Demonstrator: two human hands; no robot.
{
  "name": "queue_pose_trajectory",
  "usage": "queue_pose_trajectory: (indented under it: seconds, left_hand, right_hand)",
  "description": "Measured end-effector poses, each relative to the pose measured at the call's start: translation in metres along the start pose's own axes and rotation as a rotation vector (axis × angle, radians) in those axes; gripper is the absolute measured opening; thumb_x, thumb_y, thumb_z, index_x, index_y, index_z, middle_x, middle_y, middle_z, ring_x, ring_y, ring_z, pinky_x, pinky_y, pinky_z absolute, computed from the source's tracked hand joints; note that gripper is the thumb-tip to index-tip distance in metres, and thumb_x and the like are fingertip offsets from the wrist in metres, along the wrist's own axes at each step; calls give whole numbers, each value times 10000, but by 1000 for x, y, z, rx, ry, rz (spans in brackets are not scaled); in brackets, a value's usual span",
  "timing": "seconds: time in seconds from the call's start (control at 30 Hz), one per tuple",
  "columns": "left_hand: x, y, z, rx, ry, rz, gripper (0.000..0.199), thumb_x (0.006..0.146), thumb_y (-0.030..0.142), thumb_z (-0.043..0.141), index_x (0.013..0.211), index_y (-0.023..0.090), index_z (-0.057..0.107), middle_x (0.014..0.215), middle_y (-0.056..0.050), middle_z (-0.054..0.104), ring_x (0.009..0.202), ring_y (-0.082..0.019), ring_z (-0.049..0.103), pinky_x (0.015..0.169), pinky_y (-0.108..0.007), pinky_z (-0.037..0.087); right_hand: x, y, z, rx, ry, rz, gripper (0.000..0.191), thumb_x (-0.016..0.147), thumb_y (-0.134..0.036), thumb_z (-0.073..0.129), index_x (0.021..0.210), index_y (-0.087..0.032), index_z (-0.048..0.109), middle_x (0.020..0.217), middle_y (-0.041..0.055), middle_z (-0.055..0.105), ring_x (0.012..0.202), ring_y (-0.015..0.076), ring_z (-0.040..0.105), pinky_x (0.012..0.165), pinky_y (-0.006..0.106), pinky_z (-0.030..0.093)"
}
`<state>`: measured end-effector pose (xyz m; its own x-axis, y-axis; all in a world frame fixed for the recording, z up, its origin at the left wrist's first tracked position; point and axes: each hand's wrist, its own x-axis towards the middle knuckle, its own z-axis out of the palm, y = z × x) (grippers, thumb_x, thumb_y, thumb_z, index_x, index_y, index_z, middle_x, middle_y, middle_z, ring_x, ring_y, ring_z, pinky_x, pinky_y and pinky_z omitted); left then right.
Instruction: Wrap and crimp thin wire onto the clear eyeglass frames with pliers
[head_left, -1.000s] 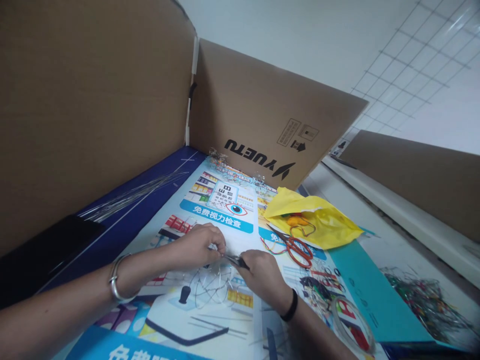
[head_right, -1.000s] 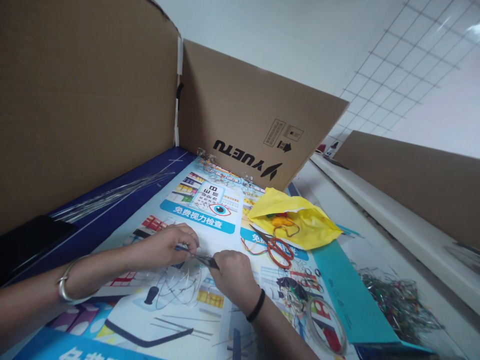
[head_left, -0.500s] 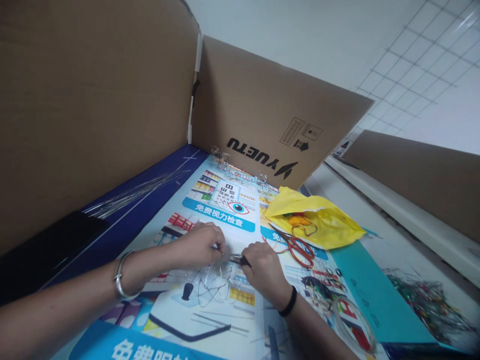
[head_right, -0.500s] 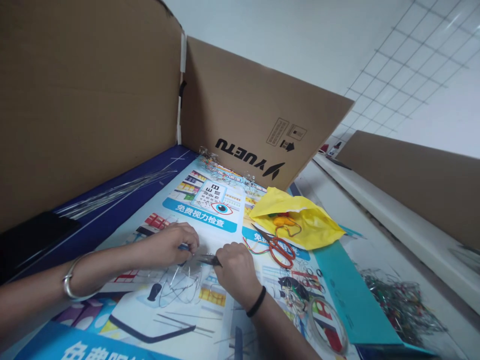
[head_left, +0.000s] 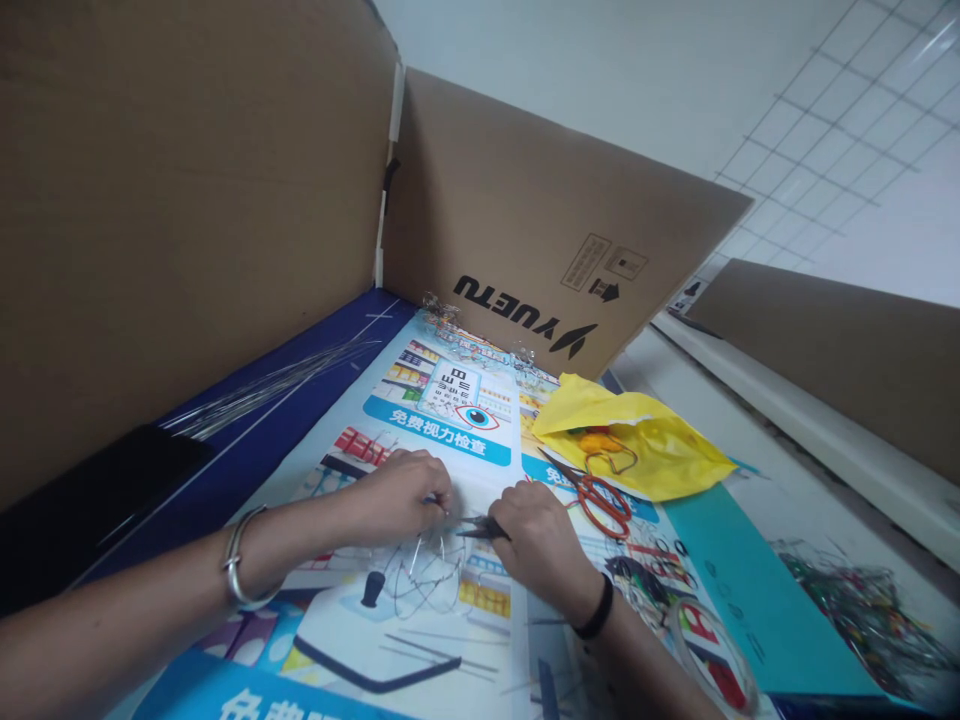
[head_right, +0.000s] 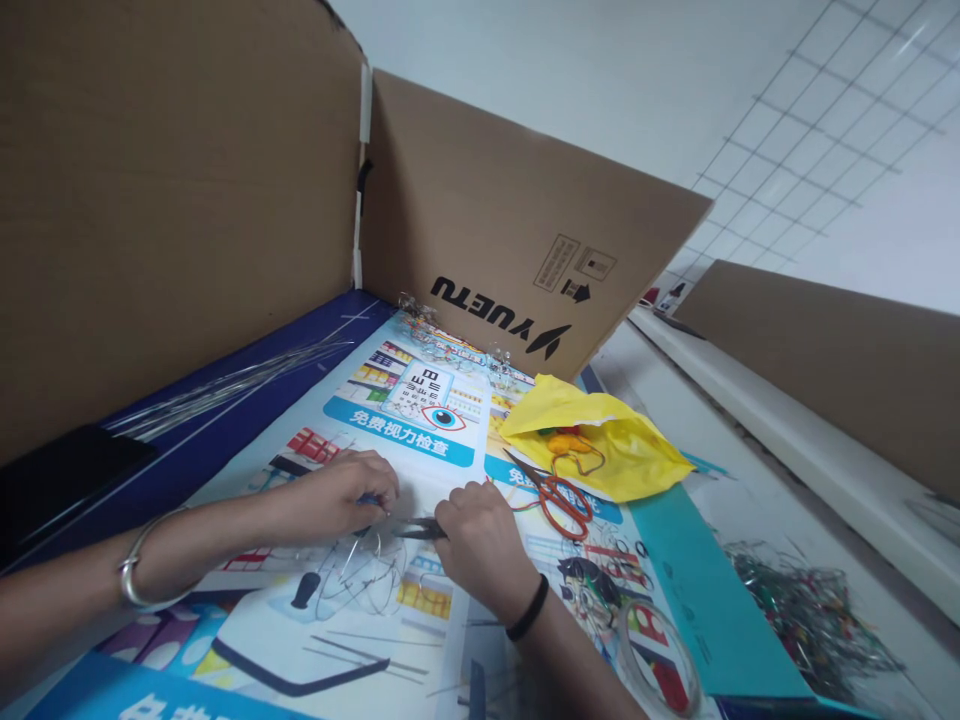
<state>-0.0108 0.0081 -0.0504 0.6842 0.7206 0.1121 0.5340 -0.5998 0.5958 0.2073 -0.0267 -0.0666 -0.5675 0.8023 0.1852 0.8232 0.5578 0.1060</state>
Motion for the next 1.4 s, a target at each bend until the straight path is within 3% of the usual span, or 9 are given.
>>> queue_pose_trajectory:
  seconds: [0.1, 0.2, 0.3, 0.5, 0.73, 1.07, 1.23, 1.4]
  left_hand:
    - [0, -2, 1, 1, 8, 1, 205, 675, 81, 495, 744, 172, 665, 852, -36, 664, 870, -194, 559, 796, -279, 372]
    - [0, -3, 2, -2, -2, 7, 198, 678, 89, 491, 739, 170, 661, 839, -32, 665, 858, -194, 562, 790, -284, 370]
    - [1, -3, 2, -10, -14, 10, 200, 687, 102, 487, 753, 176, 660, 835, -24, 668, 855, -190, 567, 794, -288, 367]
    - [1, -2, 4, 13, -25, 9, 191, 708, 110, 477, 736, 179, 653, 814, -16, 662, 838, -173, 563, 784, -268, 373]
    - [1, 0, 5, 39, -63, -39, 179, 677, 121, 496, 747, 158, 657, 807, -33, 658, 820, -177, 564, 747, -247, 402]
    - [2, -2, 9, 16, -85, -31, 200, 655, 101, 490, 743, 157, 661, 800, -33, 674, 786, -172, 584, 749, -247, 414]
    - [2, -2, 7, -78, -74, -21, 199, 675, 71, 476, 700, 158, 654, 801, -20, 668, 805, -158, 576, 761, -234, 404]
    - [3, -8, 11, -233, -45, -12, 178, 679, 78, 496, 721, 166, 646, 860, -12, 657, 840, -144, 567, 764, -217, 403]
  right_hand:
    - [-3, 10, -1, 98, 75, -57, 103, 738, -147, 491, 695, -170, 582, 680, 26, 541, 720, 158, 437, 710, 283, 283]
    - [-4, 17, 2, 167, 183, -14, 163, 802, -157, 444, 734, -153, 592, 694, 39, 542, 727, 156, 441, 709, 281, 292]
    - [-2, 18, 2, 72, 216, 6, 176, 818, -181, 459, 710, -152, 596, 687, 43, 533, 725, 163, 428, 694, 291, 286]
    - [2, 2, -14, -186, 287, -130, 245, 865, -260, 485, 641, -179, 542, 631, 19, 493, 670, 163, 377, 646, 328, 238]
    - [7, -15, -30, -364, 264, -215, 107, 859, -195, 500, 766, -186, 553, 659, 9, 491, 670, 165, 383, 659, 355, 240]
    - [8, -22, -20, -409, 201, -231, 56, 829, -153, 510, 806, -178, 555, 671, 16, 494, 666, 173, 396, 636, 358, 241]
    - [5, -18, -4, -280, 226, -89, 99, 835, -179, 509, 761, -184, 575, 648, 18, 526, 659, 167, 427, 649, 340, 243]
    - [2, -13, 9, -1, 47, 141, 53, 760, -201, 587, 714, -208, 613, 661, 0, 607, 652, 143, 500, 614, 275, 257]
